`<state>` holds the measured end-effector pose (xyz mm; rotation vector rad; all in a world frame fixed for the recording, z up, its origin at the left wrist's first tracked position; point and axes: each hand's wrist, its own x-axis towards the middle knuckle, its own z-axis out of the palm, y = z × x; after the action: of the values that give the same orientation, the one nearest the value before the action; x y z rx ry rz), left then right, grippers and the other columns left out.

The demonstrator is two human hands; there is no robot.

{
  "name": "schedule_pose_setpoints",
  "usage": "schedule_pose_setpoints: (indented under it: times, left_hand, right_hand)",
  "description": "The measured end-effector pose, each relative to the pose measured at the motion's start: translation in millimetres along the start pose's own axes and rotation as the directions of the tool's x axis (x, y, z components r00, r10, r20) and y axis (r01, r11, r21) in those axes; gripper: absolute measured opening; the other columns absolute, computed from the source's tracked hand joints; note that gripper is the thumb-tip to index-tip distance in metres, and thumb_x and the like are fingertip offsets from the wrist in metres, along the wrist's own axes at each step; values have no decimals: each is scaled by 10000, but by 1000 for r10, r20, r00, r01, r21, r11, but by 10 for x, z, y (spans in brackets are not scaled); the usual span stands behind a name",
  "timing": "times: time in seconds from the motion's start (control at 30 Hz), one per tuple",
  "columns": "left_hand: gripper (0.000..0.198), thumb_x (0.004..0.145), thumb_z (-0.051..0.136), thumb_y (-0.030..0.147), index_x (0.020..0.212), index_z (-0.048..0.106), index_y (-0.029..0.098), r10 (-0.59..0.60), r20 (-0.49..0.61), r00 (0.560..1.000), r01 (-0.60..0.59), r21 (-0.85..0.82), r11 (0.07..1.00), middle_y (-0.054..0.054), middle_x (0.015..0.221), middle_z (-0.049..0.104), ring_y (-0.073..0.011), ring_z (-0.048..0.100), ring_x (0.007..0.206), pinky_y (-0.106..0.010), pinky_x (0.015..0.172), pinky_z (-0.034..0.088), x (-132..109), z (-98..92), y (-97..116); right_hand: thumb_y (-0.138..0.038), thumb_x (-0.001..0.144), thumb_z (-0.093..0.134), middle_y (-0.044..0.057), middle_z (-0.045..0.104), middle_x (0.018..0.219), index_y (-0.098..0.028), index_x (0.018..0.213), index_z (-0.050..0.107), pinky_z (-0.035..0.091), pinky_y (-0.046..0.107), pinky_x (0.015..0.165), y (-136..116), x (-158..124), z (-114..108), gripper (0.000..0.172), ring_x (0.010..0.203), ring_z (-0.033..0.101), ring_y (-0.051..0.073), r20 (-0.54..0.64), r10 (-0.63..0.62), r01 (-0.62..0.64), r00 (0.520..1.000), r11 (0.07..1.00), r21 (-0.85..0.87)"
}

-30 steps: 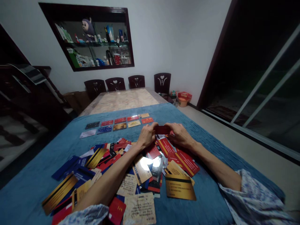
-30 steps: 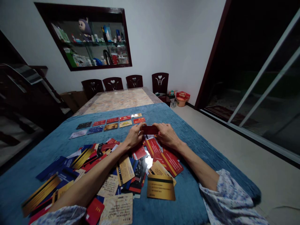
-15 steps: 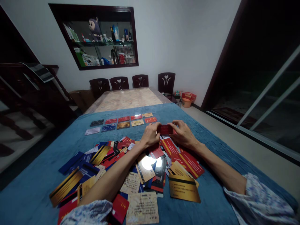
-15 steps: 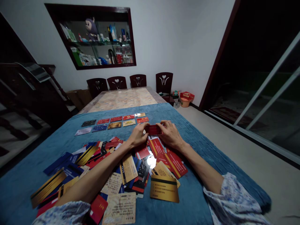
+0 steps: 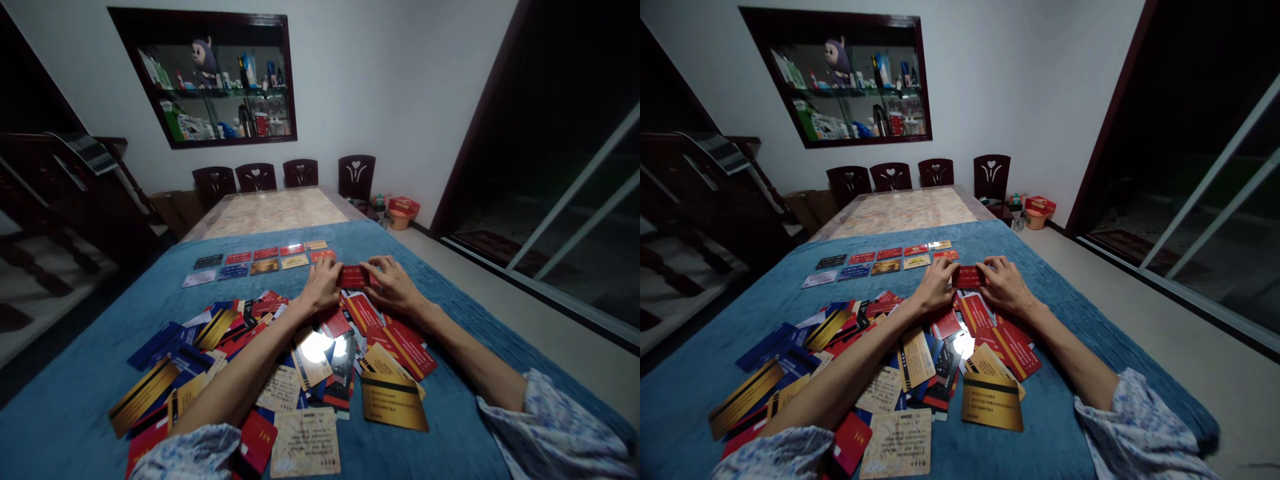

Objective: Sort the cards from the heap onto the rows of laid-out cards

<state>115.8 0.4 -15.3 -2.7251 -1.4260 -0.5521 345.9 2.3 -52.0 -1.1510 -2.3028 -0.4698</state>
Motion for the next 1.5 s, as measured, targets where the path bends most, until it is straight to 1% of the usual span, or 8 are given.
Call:
schedule_pose_setpoints:
  times: [0.2,0.37,0.7,0.87,1.0,1.13,1.3,1.5]
  left_hand:
    - [412,832,555,168,1244,538,170,-5,91,996,-3,92,996,-139,1317,524,-311,448,1236,-456,991,435,2,-91,53]
    - [363,847,565,203,1208,536,175,-6,125,992,-11,135,991,-143,1309,524,-310,450,1237,-466,997,430,22,-117,77]
    - [264,880,559,262,1114,570,139,16,191,982,-52,182,982,-166,1274,550,-317,475,1224,-491,1011,433,42,-230,100]
    - [273,864,583,250,1117,573,146,30,195,980,-65,178,982,-158,1271,557,-314,482,1210,-481,991,447,6,-255,50]
    - [261,887,569,265,1123,573,155,33,207,978,-70,170,983,-154,1267,554,-309,479,1208,-475,988,446,-33,-305,20]
    - [293,879,596,280,1145,566,162,18,208,978,-56,180,982,-151,1274,545,-309,474,1207,-484,1001,430,-82,-351,-41]
    - [333,882,610,333,1170,551,176,-5,202,979,-35,196,980,-146,1257,549,-312,475,1200,-478,995,430,-181,-378,-178]
    - [331,863,610,297,1165,554,173,-30,190,981,-15,231,973,-147,1264,561,-308,467,1215,-463,1005,415,-307,-410,-369]
  right_hand:
    - [-353,887,555,185,583,1235,-163,1340,582,441,439,880,21,14,-29,492,1133,455,327,56,-6,4,998,999,38]
    - [-374,894,544,193,584,1226,-138,1306,597,451,429,853,39,20,-40,477,1108,464,317,88,-6,-1,996,997,75]
    - [-394,852,611,161,598,1145,-183,1276,616,448,404,812,105,77,10,474,1023,505,291,117,-25,16,993,996,85]
    - [-438,868,612,170,599,1148,-185,1298,603,452,410,804,89,137,-81,499,1013,516,294,195,-82,60,977,991,118]
    - [-439,874,615,152,600,1135,-212,1276,614,449,403,814,63,208,-129,461,1003,522,281,241,-114,83,964,988,133]
    - [-454,866,630,149,596,1122,-207,1232,632,442,375,787,26,309,-111,441,996,521,274,268,-132,111,954,989,94]
    - [-468,869,621,150,600,1134,-208,1230,628,427,363,759,-87,460,-80,446,1013,518,279,307,-156,136,939,987,84]
    - [-474,867,617,151,604,1155,-207,1210,632,413,374,782,-270,667,-42,434,1039,513,288,351,-187,171,917,982,76]
